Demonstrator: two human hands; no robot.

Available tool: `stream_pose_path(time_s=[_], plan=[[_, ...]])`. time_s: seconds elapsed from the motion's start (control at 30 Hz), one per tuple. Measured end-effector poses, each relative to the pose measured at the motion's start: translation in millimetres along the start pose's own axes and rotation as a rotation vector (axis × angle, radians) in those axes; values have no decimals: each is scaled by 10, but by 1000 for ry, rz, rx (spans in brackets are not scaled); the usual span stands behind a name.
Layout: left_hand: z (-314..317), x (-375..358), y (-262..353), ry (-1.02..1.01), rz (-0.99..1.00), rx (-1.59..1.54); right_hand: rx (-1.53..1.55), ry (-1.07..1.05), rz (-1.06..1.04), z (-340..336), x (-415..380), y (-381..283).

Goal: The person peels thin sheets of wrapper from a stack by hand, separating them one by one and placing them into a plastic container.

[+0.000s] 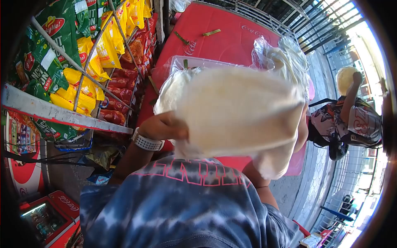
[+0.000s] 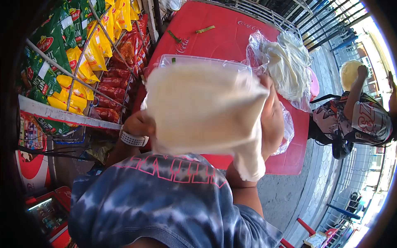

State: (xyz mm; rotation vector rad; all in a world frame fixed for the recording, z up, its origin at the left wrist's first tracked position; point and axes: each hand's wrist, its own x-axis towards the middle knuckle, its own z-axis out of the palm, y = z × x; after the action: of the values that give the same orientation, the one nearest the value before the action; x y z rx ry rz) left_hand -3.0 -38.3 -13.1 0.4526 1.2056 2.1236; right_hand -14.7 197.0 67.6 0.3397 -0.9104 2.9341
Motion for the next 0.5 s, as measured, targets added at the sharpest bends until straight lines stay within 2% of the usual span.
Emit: stream_pose_path(time_s=[0.03, 0.1, 0.17, 0.2, 0.23, 0.3, 0.37, 0.5], plan=[[-11, 21, 47, 121, 53, -78, -69, 116, 2, -8, 35, -22], [-50, 82, 162, 364, 158, -225, -483, 182, -13, -51, 318, -13], [-80, 219, 247, 307, 90, -483, -563, 124, 24, -530, 624, 28], [-92, 261, 279, 277, 63, -609, -685, 188, -30, -713, 612, 56], [-130, 256, 249, 351, 88, -582, -805, 247, -86, -803, 610, 69], [-237, 188, 74, 513, 128, -531, -756, 271, -84, -846, 510, 40], [-286, 66, -38, 532, 111, -489, -829, 195, -22, -777, 395, 87], [-177, 62, -36, 616, 129, -434, -1052, -133, 170, -611, 210, 465]])
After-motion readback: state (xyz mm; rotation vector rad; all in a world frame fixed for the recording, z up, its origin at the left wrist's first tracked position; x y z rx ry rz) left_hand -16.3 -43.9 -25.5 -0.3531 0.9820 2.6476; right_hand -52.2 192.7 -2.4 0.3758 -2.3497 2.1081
